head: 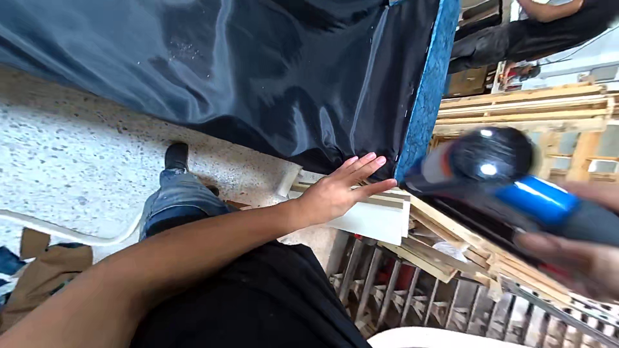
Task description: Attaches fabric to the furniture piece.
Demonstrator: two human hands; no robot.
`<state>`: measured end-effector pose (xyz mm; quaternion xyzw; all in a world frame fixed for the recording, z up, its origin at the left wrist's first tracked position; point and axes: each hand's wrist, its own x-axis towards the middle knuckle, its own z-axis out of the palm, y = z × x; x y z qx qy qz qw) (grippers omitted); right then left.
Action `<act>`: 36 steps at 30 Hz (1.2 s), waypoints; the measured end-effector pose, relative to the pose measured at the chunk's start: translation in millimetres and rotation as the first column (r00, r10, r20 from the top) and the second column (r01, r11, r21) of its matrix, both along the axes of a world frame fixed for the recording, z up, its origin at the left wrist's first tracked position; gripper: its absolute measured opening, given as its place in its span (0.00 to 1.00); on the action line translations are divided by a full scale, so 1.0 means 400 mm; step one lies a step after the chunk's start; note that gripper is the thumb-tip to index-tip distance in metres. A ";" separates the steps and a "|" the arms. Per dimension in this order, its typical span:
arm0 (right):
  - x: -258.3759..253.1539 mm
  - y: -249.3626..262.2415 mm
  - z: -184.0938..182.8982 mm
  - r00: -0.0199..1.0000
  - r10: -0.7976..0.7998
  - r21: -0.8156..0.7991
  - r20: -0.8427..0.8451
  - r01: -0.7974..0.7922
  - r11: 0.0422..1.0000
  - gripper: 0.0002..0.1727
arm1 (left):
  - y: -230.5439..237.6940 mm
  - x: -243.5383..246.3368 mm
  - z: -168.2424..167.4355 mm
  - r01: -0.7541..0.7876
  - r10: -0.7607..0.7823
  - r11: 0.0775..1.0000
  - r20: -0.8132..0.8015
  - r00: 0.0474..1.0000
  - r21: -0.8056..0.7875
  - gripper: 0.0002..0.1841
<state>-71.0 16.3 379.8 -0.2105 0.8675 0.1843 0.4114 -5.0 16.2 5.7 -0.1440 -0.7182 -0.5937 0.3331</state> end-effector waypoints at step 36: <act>0.289 0.143 -0.103 0.978 -0.162 -0.255 -0.128 0.125 0.959 0.31 | -0.320 0.018 0.133 0.014 0.097 0.933 0.288 0.953 -0.359 0.14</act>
